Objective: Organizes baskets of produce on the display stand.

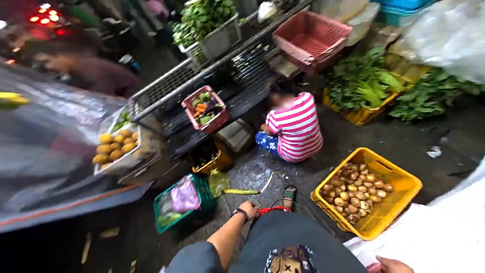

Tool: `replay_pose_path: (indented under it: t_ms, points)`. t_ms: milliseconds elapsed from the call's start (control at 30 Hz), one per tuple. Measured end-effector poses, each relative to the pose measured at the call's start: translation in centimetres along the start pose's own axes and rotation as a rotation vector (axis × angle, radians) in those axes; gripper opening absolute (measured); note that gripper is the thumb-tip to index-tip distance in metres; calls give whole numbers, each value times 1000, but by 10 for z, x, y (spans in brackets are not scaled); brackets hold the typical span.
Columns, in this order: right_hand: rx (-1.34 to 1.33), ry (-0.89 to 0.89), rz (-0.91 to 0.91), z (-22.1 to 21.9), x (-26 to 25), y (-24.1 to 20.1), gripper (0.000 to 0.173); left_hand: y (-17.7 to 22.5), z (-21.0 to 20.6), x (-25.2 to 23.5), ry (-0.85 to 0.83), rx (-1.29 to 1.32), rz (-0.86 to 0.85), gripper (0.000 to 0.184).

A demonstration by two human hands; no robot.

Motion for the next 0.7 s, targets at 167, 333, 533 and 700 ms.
replay_pose_path:
  t_ms: [167, 333, 533, 700]
  points:
    - [66, -14, 177, -26, 2, -64, 53, -68, -24, 13, 55, 170, 224, 53]
    - [215, -223, 94, -25, 149, -141, 39, -102, -74, 26, -15, 233, 341, 55]
    - [190, -175, 46, 3, 234, -142, 30, -87, -106, 29, -85, 215, 324, 54]
    - [313, -1, 204, -7, 82, -34, 43, -66, -93, 23, -43, 228, 196, 48]
Point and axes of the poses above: each hand's wrist, its own x-axis away from the middle knuckle, its own z-axis out of the back of the hand, y = z × x, the point moved 8 cm from there along -x, towards the middle knuckle, and after that the axes turned 2 degrees about -x, right-handed, at the moved point
